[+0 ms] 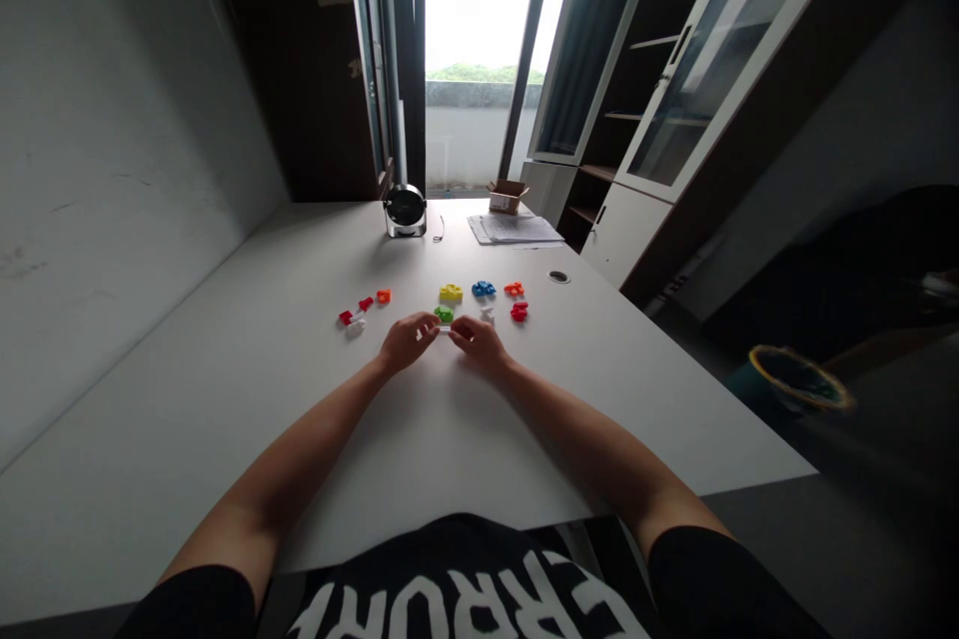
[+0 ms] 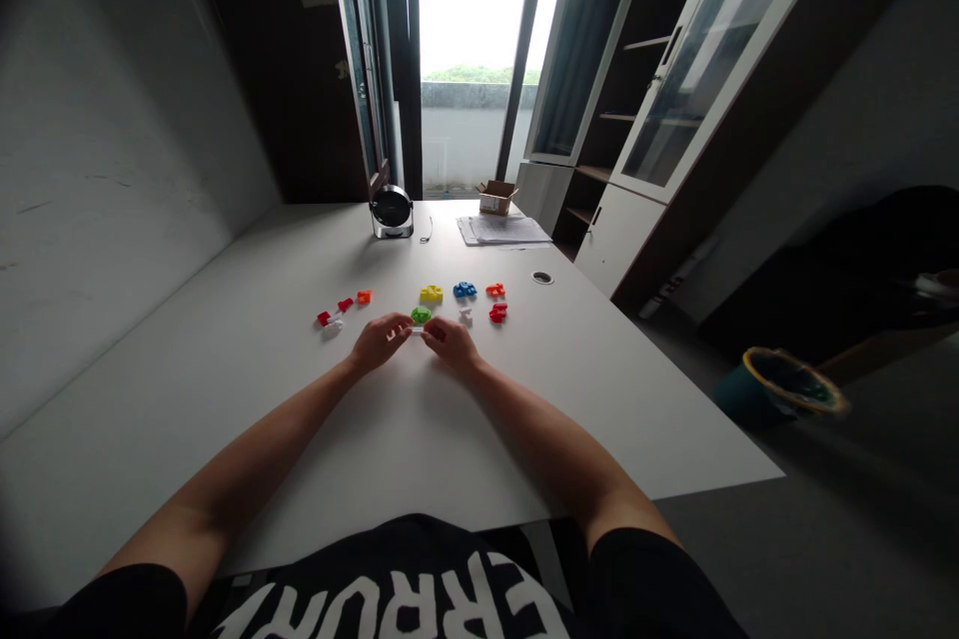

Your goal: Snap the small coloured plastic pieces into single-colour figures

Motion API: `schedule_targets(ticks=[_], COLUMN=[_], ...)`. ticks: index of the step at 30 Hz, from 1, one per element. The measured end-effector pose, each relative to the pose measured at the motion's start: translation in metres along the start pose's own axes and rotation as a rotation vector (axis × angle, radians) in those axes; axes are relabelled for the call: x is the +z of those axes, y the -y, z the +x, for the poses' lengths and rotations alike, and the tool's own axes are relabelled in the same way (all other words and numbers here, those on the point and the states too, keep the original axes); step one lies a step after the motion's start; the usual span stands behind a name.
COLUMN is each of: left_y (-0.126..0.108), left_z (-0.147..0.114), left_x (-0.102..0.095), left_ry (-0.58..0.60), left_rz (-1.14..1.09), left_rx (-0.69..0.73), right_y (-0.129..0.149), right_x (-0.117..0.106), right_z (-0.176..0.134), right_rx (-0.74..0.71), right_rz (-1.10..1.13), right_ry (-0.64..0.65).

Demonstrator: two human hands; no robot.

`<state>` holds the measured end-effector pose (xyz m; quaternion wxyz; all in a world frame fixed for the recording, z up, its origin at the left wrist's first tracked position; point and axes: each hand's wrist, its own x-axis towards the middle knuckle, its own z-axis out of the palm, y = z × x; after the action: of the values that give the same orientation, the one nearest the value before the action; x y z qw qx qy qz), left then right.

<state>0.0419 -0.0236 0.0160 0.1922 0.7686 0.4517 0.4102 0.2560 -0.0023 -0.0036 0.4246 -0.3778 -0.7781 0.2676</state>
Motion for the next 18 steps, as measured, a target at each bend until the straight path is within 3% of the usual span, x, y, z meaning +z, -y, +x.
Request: schedule_targets(ticks=[3, 6, 18], left_y=[0.01, 0.014, 0.007], left_z=[0.003, 0.005, 0.003], left_x=[0.004, 0.007, 0.004], left_ry=[0.024, 0.056, 0.073], left_rz=[-0.278, -0.441, -0.583], left_rx=[-0.135, -0.176, -0.178], right_y=[0.005, 0.008, 0.006], right_x=[0.0, 0.0, -0.001], right_z=[-0.001, -0.002, -0.001], right_rx=[-0.028, -0.058, -0.047], right_rz=[-0.029, -0.056, -0.083], right_ry=[-0.033, -0.044, -0.018])
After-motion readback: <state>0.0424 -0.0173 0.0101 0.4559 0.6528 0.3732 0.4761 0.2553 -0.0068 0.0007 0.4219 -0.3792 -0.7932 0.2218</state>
